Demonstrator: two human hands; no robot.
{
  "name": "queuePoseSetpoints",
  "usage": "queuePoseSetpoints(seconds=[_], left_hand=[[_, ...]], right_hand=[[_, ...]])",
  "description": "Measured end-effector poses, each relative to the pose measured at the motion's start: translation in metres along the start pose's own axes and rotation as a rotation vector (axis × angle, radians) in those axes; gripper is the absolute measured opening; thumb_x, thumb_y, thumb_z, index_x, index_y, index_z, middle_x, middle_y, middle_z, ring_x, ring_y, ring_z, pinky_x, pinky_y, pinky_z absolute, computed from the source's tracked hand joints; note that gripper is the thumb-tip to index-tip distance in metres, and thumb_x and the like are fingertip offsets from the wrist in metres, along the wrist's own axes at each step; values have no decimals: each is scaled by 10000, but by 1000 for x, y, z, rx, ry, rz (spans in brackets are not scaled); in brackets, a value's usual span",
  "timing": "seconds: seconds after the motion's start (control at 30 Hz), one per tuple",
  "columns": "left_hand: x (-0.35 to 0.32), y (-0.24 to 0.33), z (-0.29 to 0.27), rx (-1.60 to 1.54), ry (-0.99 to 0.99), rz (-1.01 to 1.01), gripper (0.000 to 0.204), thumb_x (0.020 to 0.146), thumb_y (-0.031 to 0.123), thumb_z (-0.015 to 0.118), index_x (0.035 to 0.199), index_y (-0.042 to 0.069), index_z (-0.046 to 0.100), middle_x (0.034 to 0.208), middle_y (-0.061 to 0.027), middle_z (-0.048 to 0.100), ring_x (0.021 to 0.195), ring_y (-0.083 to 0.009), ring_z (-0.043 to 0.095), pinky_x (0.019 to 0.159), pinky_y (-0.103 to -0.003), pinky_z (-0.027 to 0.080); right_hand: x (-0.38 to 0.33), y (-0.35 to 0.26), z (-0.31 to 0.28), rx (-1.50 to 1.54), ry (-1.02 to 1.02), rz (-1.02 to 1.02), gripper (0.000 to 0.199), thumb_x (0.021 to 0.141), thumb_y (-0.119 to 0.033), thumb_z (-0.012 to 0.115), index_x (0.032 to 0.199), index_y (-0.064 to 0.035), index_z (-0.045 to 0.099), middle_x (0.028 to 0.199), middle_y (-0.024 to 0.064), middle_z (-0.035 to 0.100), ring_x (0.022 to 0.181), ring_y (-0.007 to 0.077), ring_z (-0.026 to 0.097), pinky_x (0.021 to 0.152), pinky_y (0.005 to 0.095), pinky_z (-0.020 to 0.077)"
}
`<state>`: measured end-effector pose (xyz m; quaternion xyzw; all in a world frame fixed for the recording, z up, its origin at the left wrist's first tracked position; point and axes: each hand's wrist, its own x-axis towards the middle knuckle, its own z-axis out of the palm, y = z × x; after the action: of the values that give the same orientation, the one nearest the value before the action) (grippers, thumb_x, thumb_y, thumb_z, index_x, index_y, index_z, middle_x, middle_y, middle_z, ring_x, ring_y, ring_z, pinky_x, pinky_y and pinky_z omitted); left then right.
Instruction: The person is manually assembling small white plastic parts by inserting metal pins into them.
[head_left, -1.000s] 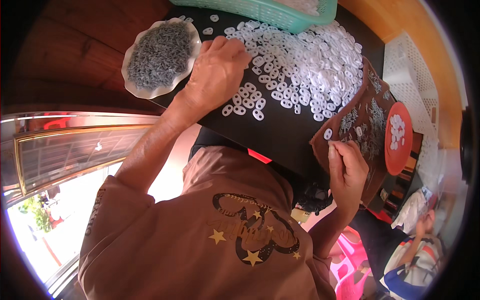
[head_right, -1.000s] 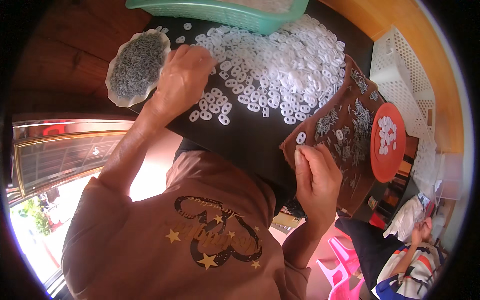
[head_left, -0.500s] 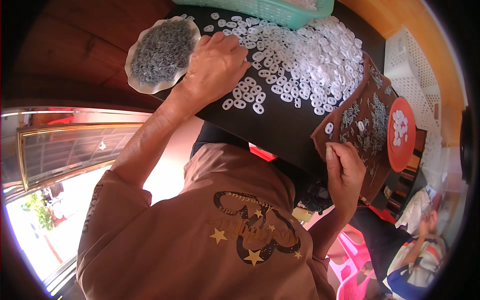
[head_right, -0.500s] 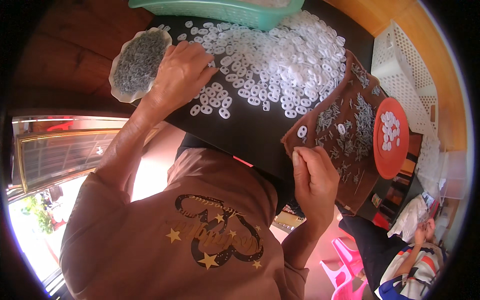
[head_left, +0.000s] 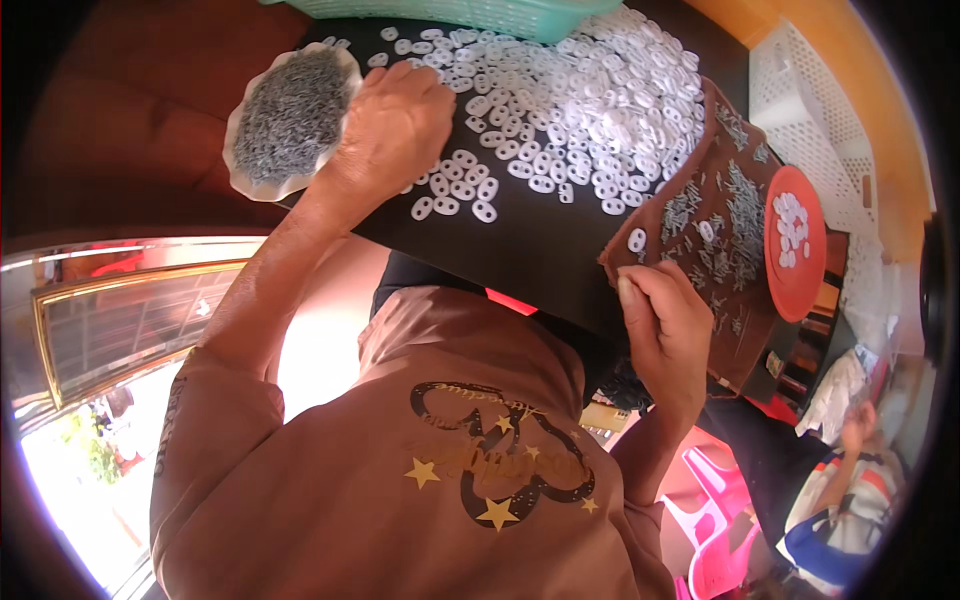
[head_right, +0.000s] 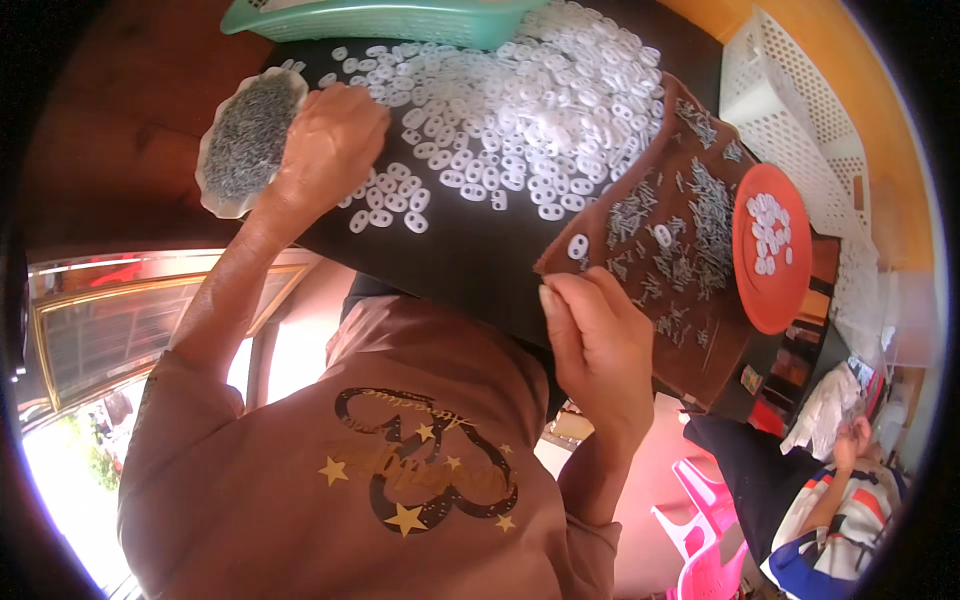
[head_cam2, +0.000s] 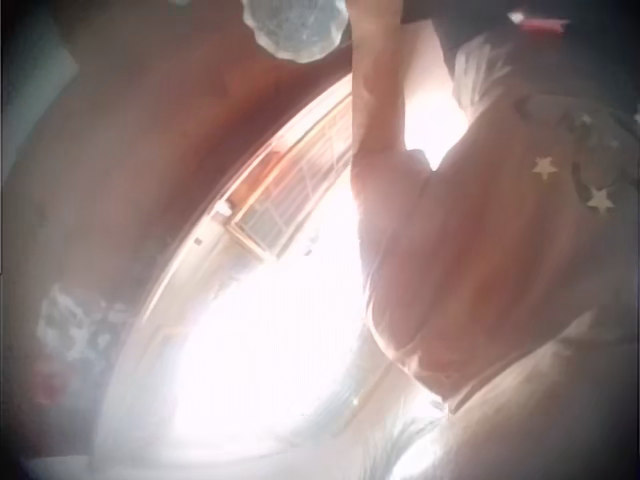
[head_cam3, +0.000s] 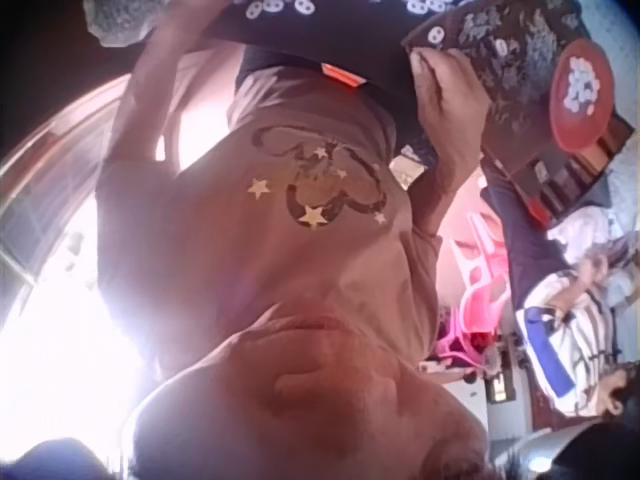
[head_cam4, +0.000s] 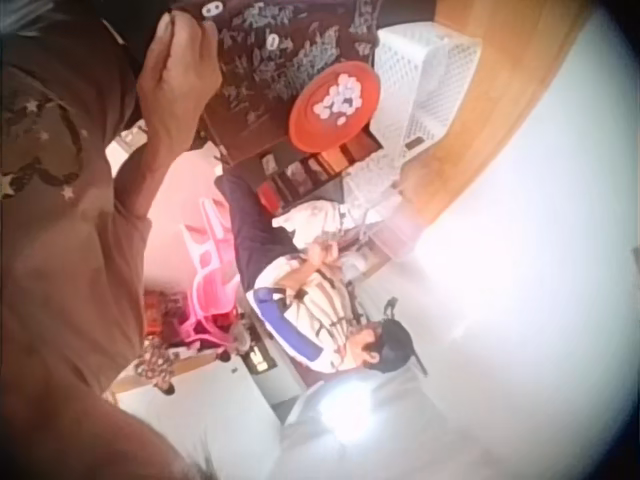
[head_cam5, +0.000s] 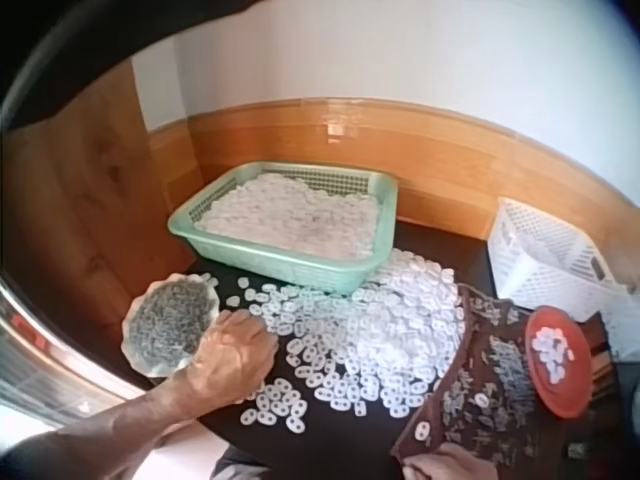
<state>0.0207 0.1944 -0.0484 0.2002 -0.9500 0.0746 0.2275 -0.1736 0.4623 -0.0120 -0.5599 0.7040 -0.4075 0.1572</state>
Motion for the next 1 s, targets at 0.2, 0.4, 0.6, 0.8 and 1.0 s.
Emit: queuePoseSetpoints(seconds=[0.2,0.4,0.6,0.8,1.0], left_hand=[[12,27,-31,-125,100,-24,56,828,66,664,805,30,628,789,-111,605,760,-267,606,705,-403,487],[16,86,-57,-1710,-262,-753,154,983,157,637,986,4,659,856,23,617,780,-38,515,699,-205,416],[10,112,-49,-2247,-315,-894,230,993,212,622,1090,4,619,902,-18,608,804,-97,516,747,-239,420],[12,119,-44,-2308,-322,-905,233,1032,229,529,1055,11,609,917,-29,605,835,-104,524,767,-253,419],[6,126,-38,-2009,-237,-765,280,1080,239,438,991,20,587,856,-2,534,789,-78,449,735,-235,388]], right_hand=[[22,-9,4,112,-48,-107,137,890,-11,674,1025,-2,654,849,133,629,665,276,625,596,349,498],[53,-28,21,260,11,-199,374,855,-55,733,1198,-51,584,853,108,621,690,269,637,595,352,511],[59,-23,28,332,167,-295,269,842,-25,731,1087,-51,623,798,98,624,624,251,622,522,346,488],[63,-9,28,183,202,-363,127,885,-39,723,883,3,604,662,68,609,525,159,594,484,267,455],[64,-17,34,-14,222,-302,299,867,-128,747,718,-65,496,607,80,463,458,258,491,410,364,381]])
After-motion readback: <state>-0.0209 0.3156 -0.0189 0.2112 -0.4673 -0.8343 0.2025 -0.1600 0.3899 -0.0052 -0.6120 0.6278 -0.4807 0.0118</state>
